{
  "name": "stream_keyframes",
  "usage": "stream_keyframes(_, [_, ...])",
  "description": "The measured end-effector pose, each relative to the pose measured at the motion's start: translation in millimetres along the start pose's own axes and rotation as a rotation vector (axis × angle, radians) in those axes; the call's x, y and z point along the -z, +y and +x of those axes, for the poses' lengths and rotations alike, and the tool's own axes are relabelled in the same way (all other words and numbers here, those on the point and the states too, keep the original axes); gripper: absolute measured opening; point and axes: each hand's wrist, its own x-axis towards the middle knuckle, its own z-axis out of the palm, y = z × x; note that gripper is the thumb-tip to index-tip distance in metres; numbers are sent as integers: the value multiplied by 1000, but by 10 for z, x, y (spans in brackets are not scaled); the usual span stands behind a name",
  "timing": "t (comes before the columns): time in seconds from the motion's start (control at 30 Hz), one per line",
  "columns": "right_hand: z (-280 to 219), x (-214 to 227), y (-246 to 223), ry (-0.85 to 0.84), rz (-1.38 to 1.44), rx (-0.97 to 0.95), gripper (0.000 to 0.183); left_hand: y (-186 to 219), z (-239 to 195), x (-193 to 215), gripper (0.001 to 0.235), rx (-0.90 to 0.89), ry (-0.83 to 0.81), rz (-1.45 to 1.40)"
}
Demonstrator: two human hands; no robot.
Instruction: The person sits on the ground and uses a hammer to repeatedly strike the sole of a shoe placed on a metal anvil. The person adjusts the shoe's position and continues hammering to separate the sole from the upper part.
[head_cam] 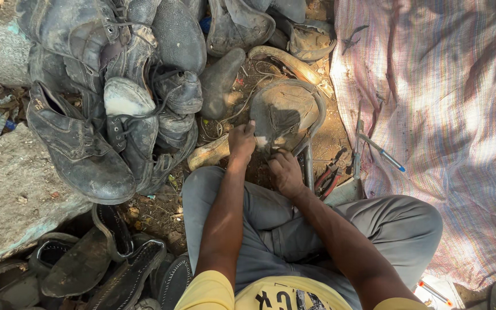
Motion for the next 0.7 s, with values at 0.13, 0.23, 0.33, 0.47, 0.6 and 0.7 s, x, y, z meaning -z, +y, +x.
stream_keyframes(0.13, [90, 216, -37, -42, 140, -250, 28, 134, -39, 144, 55, -93, -137, -4])
stream_keyframes(0.23, [198, 389, -63, -72, 261, -413, 41, 217, -110, 231, 32, 12, -356, -501])
stream_keyframes(0.33, [418, 441, -8, -127, 244, -546, 55, 389, -164, 304, 19, 111, -413, -473])
stream_keyframes(0.47, [513, 572, -17, -194, 182, -319, 45, 558, -190, 442, 13, 119, -490, -533])
stream_keyframes(0.6, [615, 639, 53, -460, 363, -692, 51, 483, -114, 504, 16, -183, -528, -269])
stream_keyframes(0.7, [568, 633, 109, -222, 234, -539, 56, 469, -77, 423, 23, -326, -506, -103])
